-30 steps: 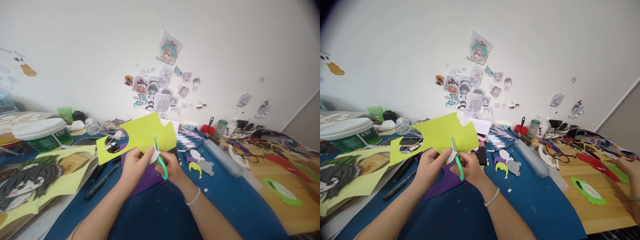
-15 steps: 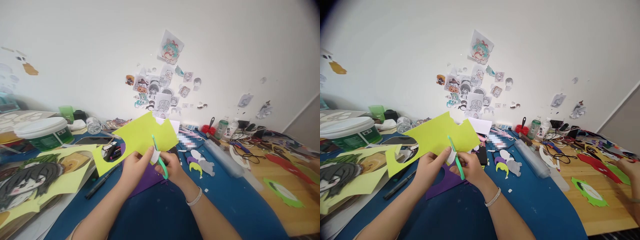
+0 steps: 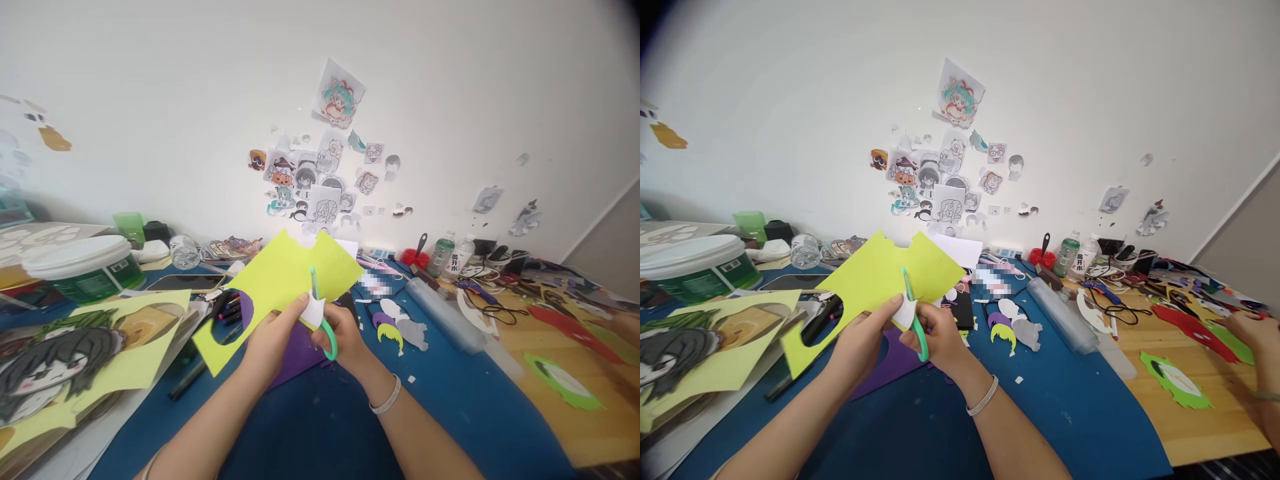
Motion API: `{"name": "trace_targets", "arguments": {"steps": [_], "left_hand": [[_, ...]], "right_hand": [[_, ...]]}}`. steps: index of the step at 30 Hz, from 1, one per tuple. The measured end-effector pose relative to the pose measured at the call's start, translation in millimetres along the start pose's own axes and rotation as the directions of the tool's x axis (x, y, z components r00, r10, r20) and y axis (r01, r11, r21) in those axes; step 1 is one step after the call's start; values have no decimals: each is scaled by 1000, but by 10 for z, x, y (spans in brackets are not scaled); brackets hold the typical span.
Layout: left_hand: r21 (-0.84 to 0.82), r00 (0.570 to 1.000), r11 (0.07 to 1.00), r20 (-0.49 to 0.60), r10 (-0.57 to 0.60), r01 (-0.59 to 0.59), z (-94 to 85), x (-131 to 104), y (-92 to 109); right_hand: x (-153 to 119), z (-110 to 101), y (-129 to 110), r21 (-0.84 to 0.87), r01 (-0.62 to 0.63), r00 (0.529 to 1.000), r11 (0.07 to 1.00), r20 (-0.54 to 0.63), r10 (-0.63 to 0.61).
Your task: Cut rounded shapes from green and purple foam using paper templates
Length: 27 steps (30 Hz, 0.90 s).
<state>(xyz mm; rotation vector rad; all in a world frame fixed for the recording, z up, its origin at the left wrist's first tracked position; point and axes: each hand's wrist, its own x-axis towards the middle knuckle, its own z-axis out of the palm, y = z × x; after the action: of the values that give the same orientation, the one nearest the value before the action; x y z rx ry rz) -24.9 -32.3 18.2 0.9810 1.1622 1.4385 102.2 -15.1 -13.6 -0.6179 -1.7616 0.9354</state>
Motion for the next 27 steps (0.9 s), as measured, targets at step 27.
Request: {"name": "trace_targets", "arguments": {"steps": [27], "left_hand": [[232, 921, 900, -39, 387, -368, 41, -2, -79]], "right_hand": [[30, -16, -67, -76, -13, 994, 997, -107, 5]]}}
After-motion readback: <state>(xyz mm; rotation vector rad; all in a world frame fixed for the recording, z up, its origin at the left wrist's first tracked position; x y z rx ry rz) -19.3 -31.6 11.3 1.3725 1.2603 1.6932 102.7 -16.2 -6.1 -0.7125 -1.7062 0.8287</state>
